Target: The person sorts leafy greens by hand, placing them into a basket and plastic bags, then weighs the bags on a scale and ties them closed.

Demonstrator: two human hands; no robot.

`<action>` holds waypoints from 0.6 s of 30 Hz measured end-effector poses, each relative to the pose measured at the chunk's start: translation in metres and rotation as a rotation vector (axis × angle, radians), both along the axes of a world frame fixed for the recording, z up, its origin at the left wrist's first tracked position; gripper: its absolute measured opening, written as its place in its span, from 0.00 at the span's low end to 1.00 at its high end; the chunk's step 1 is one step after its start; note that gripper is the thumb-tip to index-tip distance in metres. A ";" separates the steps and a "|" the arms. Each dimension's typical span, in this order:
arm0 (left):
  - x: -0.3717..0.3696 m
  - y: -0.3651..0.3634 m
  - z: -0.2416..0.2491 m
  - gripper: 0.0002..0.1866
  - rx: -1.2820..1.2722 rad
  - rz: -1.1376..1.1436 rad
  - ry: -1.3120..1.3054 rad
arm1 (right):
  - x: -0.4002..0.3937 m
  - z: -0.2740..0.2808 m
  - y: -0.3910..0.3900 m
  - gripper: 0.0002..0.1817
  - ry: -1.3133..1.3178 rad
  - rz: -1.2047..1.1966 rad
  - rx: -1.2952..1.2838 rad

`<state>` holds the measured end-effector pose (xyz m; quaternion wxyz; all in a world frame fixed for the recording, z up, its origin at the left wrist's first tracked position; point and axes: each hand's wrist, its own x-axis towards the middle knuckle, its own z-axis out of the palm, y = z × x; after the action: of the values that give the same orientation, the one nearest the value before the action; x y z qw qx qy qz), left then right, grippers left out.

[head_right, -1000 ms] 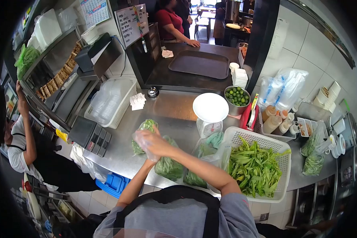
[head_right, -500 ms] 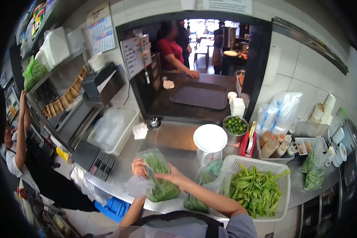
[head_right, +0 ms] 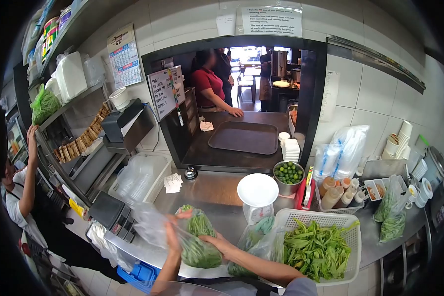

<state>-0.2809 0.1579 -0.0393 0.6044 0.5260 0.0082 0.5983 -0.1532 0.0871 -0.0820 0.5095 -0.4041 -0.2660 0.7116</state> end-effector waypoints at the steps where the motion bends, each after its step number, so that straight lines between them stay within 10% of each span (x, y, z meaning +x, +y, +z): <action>1: -0.012 0.021 -0.018 0.16 -0.046 -0.264 -0.230 | -0.001 -0.006 -0.001 0.42 0.008 -0.036 -0.018; 5: -0.036 0.018 -0.003 0.14 -0.246 -0.382 -0.134 | 0.013 -0.010 -0.002 0.53 -0.194 -0.067 0.261; 7: -0.035 0.010 0.000 0.10 -0.051 0.037 0.521 | 0.015 -0.003 0.002 0.50 -0.506 -0.076 0.563; 12: -0.016 -0.025 0.061 0.16 1.094 0.554 1.129 | 0.004 0.001 0.027 0.28 -1.135 0.125 1.217; 15: -0.024 -0.013 0.038 0.15 0.522 0.508 0.913 | -0.005 0.021 0.021 0.20 -0.568 0.146 0.699; 18: -0.040 -0.017 0.006 0.19 0.017 -0.012 0.727 | -0.003 0.041 0.029 0.17 -1.243 -0.034 1.130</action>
<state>-0.3214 0.1408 -0.0330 0.5612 0.7094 0.2144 0.3686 -0.1565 0.1159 -0.0405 0.4064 -0.4105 -0.8087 0.1113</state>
